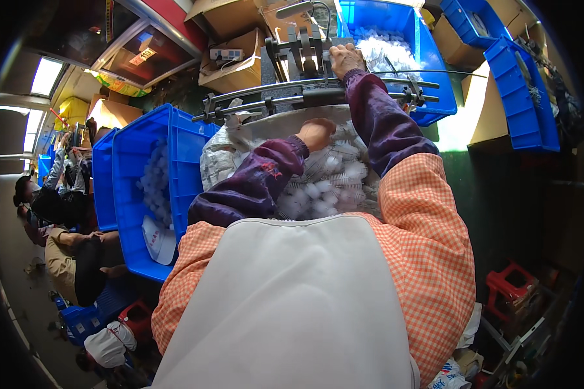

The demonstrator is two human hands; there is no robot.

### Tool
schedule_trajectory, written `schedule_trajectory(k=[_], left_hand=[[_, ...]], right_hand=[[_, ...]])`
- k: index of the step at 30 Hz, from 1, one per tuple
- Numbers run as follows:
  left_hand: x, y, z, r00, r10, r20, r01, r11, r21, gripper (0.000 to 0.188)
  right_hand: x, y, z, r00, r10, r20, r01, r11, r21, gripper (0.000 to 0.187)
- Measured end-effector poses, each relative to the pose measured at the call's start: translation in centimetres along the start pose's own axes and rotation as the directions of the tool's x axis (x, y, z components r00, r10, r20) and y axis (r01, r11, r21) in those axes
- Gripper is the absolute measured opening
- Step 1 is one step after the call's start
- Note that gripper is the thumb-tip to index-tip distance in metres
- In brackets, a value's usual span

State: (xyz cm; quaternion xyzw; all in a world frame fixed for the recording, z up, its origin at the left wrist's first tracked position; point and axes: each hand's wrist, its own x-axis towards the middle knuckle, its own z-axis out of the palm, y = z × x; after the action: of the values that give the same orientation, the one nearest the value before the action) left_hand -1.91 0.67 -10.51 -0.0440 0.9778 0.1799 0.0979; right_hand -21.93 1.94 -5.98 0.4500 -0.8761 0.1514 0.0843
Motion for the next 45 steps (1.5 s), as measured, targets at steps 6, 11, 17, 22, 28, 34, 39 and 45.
schedule_trajectory(k=[6,11,17,22,28,34,39,45], left_hand=[[-0.7,0.7,-0.7,0.989,0.064,-0.131,-0.075,0.994,-0.079,0.026],[-1.3,1.0,-1.5,0.987,0.086,-0.139,-0.104,0.986,-0.127,0.025],[-2.9,2.2,-4.3,0.953,0.097,-0.287,-0.152,0.973,-0.176,0.016],[-4.1,2.6,-6.1,0.907,0.159,-0.390,-0.276,0.924,-0.264,0.017],[-4.4,2.5,-6.4,0.882,0.146,-0.448,-0.272,0.934,-0.233,0.020],[-5.2,2.0,-8.3,0.834,0.068,-0.548,-0.299,0.889,-0.346,0.018],[-5.4,2.3,-9.8,0.818,-0.049,-0.573,-0.270,0.847,-0.457,0.019],[-4.9,2.5,-9.7,0.834,-0.113,-0.540,-0.284,0.750,-0.597,0.018]], right_hand=[[0.7,-0.1,-0.5,0.994,0.067,0.087,-0.068,0.998,0.013,0.024],[0.4,0.1,-1.0,0.960,0.251,0.125,-0.231,0.960,-0.159,0.029],[-1.7,0.1,-2.0,0.980,0.195,0.036,-0.187,0.971,-0.148,0.033],[-1.3,-2.1,-0.9,0.978,0.204,0.047,-0.198,0.974,-0.106,0.032],[-0.7,-6.2,0.0,0.992,0.127,0.019,-0.123,0.985,-0.123,0.028],[-1.0,-4.1,-1.0,0.985,0.167,0.045,-0.160,0.977,-0.139,0.029],[-0.9,0.3,-0.9,0.985,0.150,0.082,-0.141,0.985,-0.102,0.029],[0.9,2.7,-4.0,0.975,0.166,0.145,-0.120,0.952,-0.280,0.023]])
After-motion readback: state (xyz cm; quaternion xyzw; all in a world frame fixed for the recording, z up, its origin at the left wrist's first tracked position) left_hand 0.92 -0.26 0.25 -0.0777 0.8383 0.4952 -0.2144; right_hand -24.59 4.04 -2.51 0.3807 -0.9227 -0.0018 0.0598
